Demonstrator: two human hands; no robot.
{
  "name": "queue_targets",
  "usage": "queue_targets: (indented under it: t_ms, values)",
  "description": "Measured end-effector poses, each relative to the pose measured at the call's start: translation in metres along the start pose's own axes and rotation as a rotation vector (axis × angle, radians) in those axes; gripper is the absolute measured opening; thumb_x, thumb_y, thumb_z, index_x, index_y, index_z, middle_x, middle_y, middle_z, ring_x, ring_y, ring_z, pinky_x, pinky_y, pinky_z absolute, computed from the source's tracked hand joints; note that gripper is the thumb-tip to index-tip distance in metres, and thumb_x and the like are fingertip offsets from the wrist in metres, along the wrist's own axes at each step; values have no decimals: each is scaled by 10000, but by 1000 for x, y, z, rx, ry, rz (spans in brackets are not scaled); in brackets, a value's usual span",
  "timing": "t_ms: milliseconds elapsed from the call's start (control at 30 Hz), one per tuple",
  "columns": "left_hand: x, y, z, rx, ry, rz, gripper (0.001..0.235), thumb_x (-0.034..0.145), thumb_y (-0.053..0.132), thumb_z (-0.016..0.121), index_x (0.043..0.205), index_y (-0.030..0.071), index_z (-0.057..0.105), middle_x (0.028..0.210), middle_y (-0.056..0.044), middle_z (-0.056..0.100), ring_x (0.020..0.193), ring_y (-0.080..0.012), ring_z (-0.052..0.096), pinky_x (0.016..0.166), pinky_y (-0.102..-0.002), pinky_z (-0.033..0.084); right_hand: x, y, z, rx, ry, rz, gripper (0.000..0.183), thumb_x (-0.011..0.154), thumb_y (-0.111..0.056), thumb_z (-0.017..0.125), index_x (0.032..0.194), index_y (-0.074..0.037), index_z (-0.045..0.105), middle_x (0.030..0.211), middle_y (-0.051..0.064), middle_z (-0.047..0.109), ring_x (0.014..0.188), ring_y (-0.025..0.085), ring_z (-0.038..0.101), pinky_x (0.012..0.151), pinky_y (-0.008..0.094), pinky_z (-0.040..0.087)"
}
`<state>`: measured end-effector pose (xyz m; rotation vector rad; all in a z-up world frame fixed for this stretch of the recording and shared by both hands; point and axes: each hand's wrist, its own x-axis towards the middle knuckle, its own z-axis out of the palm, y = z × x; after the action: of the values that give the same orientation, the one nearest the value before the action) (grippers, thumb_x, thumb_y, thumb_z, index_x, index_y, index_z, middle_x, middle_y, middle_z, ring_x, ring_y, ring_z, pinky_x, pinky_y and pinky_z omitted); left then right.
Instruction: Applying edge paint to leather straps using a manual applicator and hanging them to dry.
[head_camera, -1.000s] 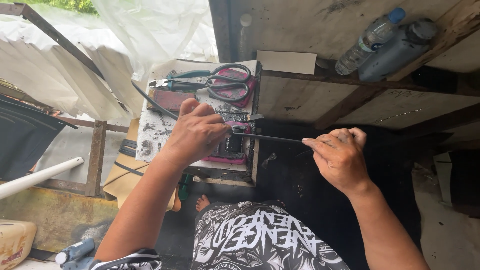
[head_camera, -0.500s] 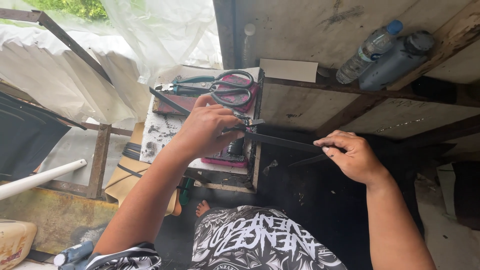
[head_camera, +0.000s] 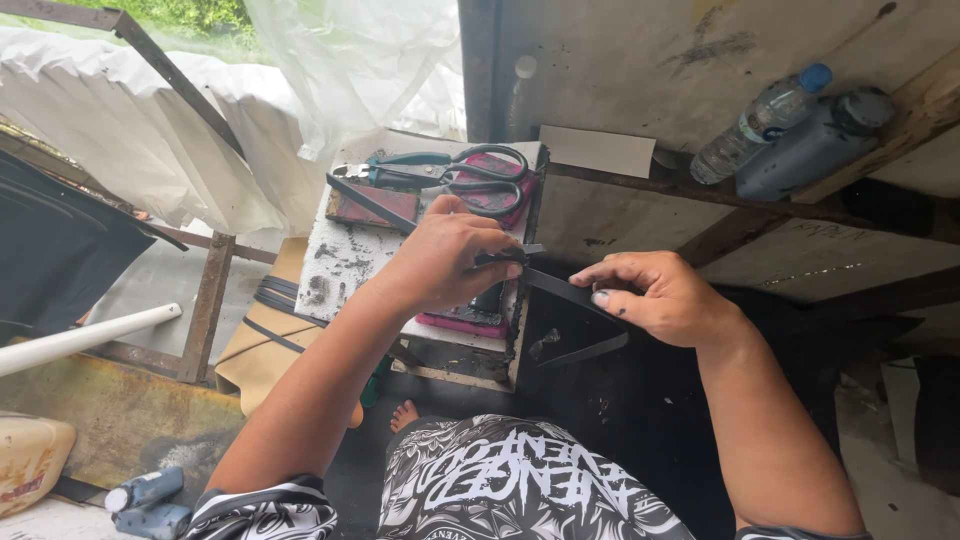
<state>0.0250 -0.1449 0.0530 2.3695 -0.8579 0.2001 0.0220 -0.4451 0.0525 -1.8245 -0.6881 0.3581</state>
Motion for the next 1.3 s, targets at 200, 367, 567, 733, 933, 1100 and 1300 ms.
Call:
queue_targets:
  t_ms: [200,367,567,733,933,1100,1300]
  values:
    - [-32,-23,-38,19,12,-93,205,887,289,791,1053,171,776,859,-16,781,834,-214,734,987,-403,380,11,-11,14,-315,-22,-87,245,885,-11,662,1093,-9,792,745,94,747,695,176,691,755,309,506]
    - [-77,-63,-70,144,44,-144,231,846,247,814,1063,190,763,889,-2,786,856,-199,742,1010,-408,380,17,-4,32,-576,27,-175,217,912,-47,665,1090,-46,788,772,47,757,714,148,710,807,293,484]
    - [-119,-90,-76,310,154,-298,207,858,272,826,1056,265,766,933,86,763,854,-112,724,1118,-363,370,24,12,52,-925,81,-394,176,920,-82,689,1071,-113,774,784,3,720,720,122,681,780,290,483]
    - [-131,-96,-71,342,175,-364,129,888,295,822,1007,331,785,908,146,754,862,-44,705,1167,-355,343,31,18,64,-1055,104,-489,190,905,-81,715,1072,-157,767,755,-13,694,707,122,669,778,289,491]
    - [-130,-89,-69,512,185,-285,82,907,318,821,978,342,786,872,147,741,976,-58,649,1133,-402,323,28,24,67,-1082,118,-484,215,886,-86,750,1071,-193,768,752,-13,690,698,124,660,776,294,499]
    - [-121,-86,-55,550,187,-217,76,889,336,834,944,325,783,851,143,733,968,-82,616,1082,-401,340,14,23,57,-1076,162,-477,196,873,-76,745,1031,-188,772,720,-17,670,664,124,635,767,301,480]
    - [-100,-74,-36,534,175,-146,74,856,311,831,904,310,775,821,133,722,954,-102,597,1050,-398,333,-11,30,39,-1072,205,-444,181,889,-80,722,1025,-188,773,714,-26,658,659,132,627,760,315,472]
